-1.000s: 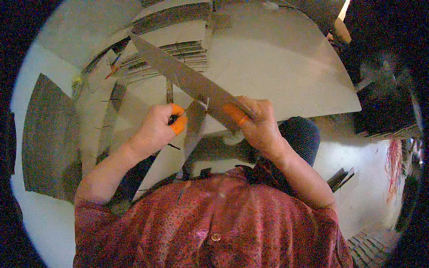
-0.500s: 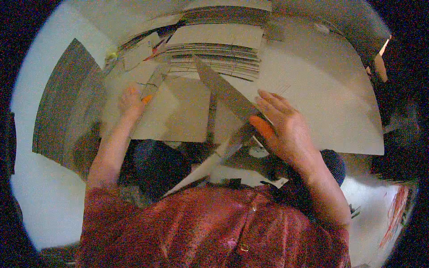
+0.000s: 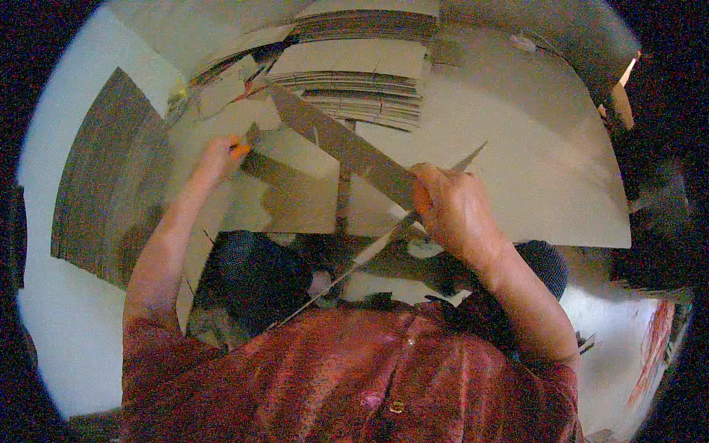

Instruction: The person sits on the floor and repeatedly folds pre-scored cardboard sheets into multi-compartment dividers. They use an orange utility knife to score or trim edges, then fold the panels into a grid-like structure and place the finished units into a stack.

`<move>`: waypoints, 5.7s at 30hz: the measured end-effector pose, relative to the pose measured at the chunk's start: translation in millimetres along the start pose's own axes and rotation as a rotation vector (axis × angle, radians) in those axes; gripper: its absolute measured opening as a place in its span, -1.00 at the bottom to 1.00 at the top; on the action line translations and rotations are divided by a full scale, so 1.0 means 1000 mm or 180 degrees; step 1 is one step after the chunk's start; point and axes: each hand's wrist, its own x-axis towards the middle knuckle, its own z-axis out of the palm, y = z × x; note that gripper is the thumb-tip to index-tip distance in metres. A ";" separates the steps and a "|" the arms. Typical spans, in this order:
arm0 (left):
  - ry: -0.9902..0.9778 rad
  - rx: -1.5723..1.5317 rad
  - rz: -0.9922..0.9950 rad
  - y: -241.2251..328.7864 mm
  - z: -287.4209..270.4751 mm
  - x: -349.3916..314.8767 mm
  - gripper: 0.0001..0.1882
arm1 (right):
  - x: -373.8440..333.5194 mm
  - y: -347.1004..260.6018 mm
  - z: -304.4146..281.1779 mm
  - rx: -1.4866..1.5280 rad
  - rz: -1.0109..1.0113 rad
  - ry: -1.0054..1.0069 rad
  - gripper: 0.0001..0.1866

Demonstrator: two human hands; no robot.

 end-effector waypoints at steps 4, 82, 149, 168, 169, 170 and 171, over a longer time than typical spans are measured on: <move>0.0031 -0.0020 0.0825 0.086 -0.009 -0.022 -0.67 | -0.008 0.000 -0.004 0.0075 -0.0428 0.0619 -0.83; 0.2071 -0.1465 0.3444 0.267 0.016 0.092 -0.69 | 0.027 0.104 -0.093 0.1745 0.1587 0.1013 -0.57; 0.0246 -0.0710 0.2440 0.321 0.015 -0.021 -0.57 | -0.165 0.174 -0.028 0.1270 0.0531 0.1295 -0.90; -0.0513 0.0134 0.1090 0.250 -0.003 0.023 -0.58 | -0.117 0.084 -0.065 -0.0513 -0.0246 0.0215 -0.35; -0.0324 -0.0237 0.1379 0.247 0.001 0.027 -0.66 | -0.116 0.086 -0.061 -0.0575 -0.0300 0.0168 -0.30; -0.0124 -0.0606 0.1634 0.242 0.007 0.030 -0.72 | -0.113 0.091 -0.055 -0.0625 -0.0380 0.0111 -0.26; 0.0070 -0.0956 0.1769 0.224 0.017 0.031 -0.75 | -0.103 0.091 -0.040 -0.0600 -0.0531 -0.0004 -0.21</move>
